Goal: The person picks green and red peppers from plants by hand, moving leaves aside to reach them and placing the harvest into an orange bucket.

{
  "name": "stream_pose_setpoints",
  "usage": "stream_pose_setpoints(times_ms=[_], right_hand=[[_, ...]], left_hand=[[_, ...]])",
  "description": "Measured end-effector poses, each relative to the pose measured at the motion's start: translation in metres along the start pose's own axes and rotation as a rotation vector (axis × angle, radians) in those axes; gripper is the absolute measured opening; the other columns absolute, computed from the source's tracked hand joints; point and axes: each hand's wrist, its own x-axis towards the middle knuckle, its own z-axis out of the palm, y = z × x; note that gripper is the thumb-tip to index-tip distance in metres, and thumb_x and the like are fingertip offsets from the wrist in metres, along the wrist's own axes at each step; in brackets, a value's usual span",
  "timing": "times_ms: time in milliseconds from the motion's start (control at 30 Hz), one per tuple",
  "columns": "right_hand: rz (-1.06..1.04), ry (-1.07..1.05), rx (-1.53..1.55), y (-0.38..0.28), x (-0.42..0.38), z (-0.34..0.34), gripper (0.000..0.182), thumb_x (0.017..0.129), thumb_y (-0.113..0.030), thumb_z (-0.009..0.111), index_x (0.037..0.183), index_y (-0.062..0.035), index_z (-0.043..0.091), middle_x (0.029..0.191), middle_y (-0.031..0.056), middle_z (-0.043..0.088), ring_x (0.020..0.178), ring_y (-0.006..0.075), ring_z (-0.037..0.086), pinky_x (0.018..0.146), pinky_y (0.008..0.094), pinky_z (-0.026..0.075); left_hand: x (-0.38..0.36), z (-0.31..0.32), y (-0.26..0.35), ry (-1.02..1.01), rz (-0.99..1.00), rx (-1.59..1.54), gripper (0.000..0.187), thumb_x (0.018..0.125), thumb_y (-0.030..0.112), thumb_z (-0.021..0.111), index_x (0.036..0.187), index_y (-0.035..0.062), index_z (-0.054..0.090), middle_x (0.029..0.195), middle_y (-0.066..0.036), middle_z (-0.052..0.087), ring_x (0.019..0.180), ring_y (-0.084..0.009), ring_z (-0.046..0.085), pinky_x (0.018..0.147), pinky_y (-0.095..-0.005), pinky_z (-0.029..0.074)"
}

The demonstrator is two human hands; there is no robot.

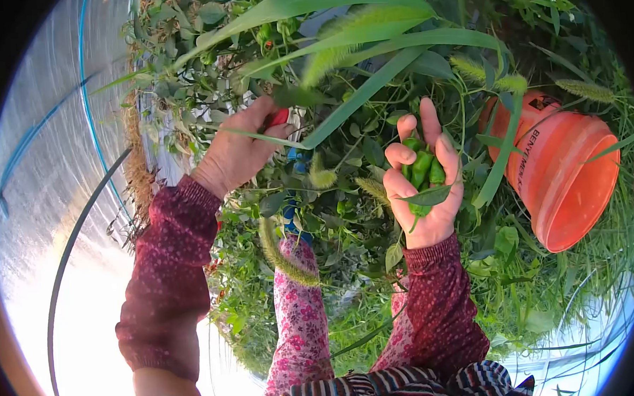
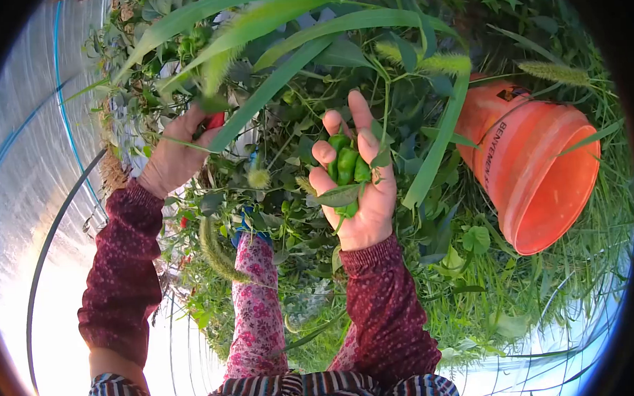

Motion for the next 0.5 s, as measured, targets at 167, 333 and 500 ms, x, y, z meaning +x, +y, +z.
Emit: stream_pose_setpoints(times_ms=[167,333,500], right_hand=[[0.012,-0.089,0.043,-0.001,0.002,-0.008,0.043,0.094,-0.016,0.042,0.136,-0.0096,0.038,0.122,0.0118,0.048,0.089,0.0211,0.052,0.050,0.0277,0.046],[0.026,-0.076,0.020,-0.001,0.000,-0.010,0.042,0.094,-0.017,0.042,0.135,-0.0086,0.040,0.124,0.0122,0.048,0.089,0.0206,0.051,0.049,0.0273,0.046],[0.033,-0.070,-0.012,0.002,0.000,-0.013,0.041,0.094,-0.018,0.042,0.134,-0.0085,0.040,0.124,0.0119,0.048,0.090,0.0203,0.051,0.050,0.0278,0.046]], left_hand=[[-0.021,0.007,-0.023,-0.303,-0.480,-0.328,0.015,0.081,0.016,0.063,0.080,0.0013,0.057,0.068,-0.008,0.057,0.063,-0.0158,0.053,0.059,-0.0290,0.044],[-0.045,0.081,-0.095,-0.542,-0.281,0.127,0.019,0.084,0.020,0.057,0.077,0.0029,0.058,0.069,-0.009,0.060,0.065,-0.0211,0.058,0.062,-0.0341,0.047],[-0.004,0.137,-0.175,-0.069,-0.901,-0.650,0.029,0.082,0.027,0.058,0.095,0.0009,0.061,0.085,-0.015,0.063,0.083,-0.0306,0.061,0.077,-0.0393,0.049]])
